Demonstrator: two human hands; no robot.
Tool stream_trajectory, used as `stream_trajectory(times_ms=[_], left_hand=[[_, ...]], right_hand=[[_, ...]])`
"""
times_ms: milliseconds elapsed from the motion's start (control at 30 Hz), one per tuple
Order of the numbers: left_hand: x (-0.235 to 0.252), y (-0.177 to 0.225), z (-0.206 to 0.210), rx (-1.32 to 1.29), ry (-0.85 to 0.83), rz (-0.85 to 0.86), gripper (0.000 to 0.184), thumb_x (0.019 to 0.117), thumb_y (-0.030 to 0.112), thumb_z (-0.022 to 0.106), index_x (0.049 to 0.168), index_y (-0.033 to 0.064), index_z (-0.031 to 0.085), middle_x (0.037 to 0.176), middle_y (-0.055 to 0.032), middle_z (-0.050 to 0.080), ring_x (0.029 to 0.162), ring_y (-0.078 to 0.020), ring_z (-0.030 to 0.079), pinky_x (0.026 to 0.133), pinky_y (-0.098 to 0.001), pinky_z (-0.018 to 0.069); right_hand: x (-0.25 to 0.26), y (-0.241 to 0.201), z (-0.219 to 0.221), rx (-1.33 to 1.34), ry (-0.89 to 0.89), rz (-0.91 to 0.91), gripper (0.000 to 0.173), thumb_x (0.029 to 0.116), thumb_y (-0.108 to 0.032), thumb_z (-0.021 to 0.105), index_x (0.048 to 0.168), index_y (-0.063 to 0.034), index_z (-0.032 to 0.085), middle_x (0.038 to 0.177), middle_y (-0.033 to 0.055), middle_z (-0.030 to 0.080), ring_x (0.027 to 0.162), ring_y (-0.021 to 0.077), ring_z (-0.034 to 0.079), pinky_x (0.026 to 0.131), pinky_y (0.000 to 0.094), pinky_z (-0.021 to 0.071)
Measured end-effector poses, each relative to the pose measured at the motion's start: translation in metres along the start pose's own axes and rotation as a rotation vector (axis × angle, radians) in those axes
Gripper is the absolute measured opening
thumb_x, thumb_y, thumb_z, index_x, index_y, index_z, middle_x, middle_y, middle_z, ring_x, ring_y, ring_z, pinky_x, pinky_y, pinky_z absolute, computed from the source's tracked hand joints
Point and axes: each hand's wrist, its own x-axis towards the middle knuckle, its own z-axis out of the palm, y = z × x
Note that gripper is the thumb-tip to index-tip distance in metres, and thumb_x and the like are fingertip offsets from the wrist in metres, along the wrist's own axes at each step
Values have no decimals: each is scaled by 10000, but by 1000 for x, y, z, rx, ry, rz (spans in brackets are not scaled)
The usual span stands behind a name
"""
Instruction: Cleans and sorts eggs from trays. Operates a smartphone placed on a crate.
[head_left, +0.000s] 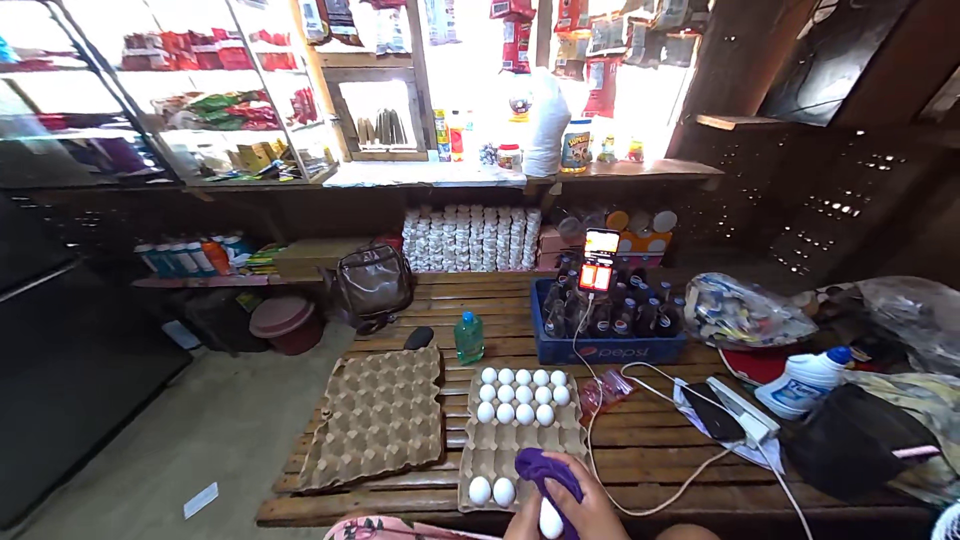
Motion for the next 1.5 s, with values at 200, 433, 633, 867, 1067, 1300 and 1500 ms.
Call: stream_trajectory(times_ms=[200, 433, 633, 867, 1067, 1300, 1500], left_hand=[[-4, 23, -5, -222, 232, 230, 376, 1106, 243, 170, 1156, 114, 520, 893, -5, 691, 812, -107, 678, 743, -313, 579], [-3, 12, -7, 10, 101, 203, 425, 1100, 322, 115, 1236, 107, 455, 848, 41, 649, 708, -42, 612, 664, -246, 534], [6, 8, -13, 73, 25, 176, 384, 1103, 339, 205, 1251, 79, 445, 804, 28, 604, 619, -46, 563, 589, -228, 505], [9, 10, -14, -48, 168, 99, 532, 1105, 381, 64, 1138, 113, 522, 750, 11, 661, 635, -87, 623, 612, -272, 538], [15, -4, -28, 143, -82, 159, 367, 1072, 430, 293, 1199, 114, 429, 753, 48, 556, 572, -32, 510, 546, -209, 465], [3, 12, -16, -162, 200, 161, 484, 1112, 324, 132, 1211, 76, 536, 947, -57, 717, 878, -161, 703, 796, -359, 591], [12, -4, -30, 194, -94, 192, 403, 1075, 436, 262, 1238, 103, 421, 802, 51, 569, 605, -24, 519, 576, -207, 476]], right_hand=[[2, -9, 24, -300, 2, -470, 362, 912, -373, 729, 1214, -175, 745, 1345, 274, 587, 1235, 420, 576, 1014, 580, 482], [11, 3, 22, -34, -16, -159, 438, 953, -280, 645, 1316, -37, 660, 1353, 224, 588, 1281, 313, 552, 1083, 482, 451], [14, 5, 15, 134, -30, -2, 467, 1015, -249, 522, 1412, -3, 547, 1389, 199, 570, 1299, 227, 545, 1114, 408, 435], [4, 19, 22, -173, -62, -220, 545, 967, -331, 645, 1422, -42, 563, 1432, 262, 503, 1328, 326, 517, 1094, 481, 453], [13, 13, 17, 212, 25, 68, 512, 982, -293, 575, 1421, -32, 530, 1393, 148, 573, 1271, 156, 568, 1081, 349, 476], [0, 30, 33, -343, 17, -481, 415, 1003, -534, 542, 1376, -356, 582, 1469, 167, 498, 1337, 304, 512, 1075, 504, 459], [12, 10, 16, 113, -17, -33, 487, 993, -285, 582, 1408, -32, 561, 1388, 154, 584, 1286, 174, 560, 1095, 375, 462]])
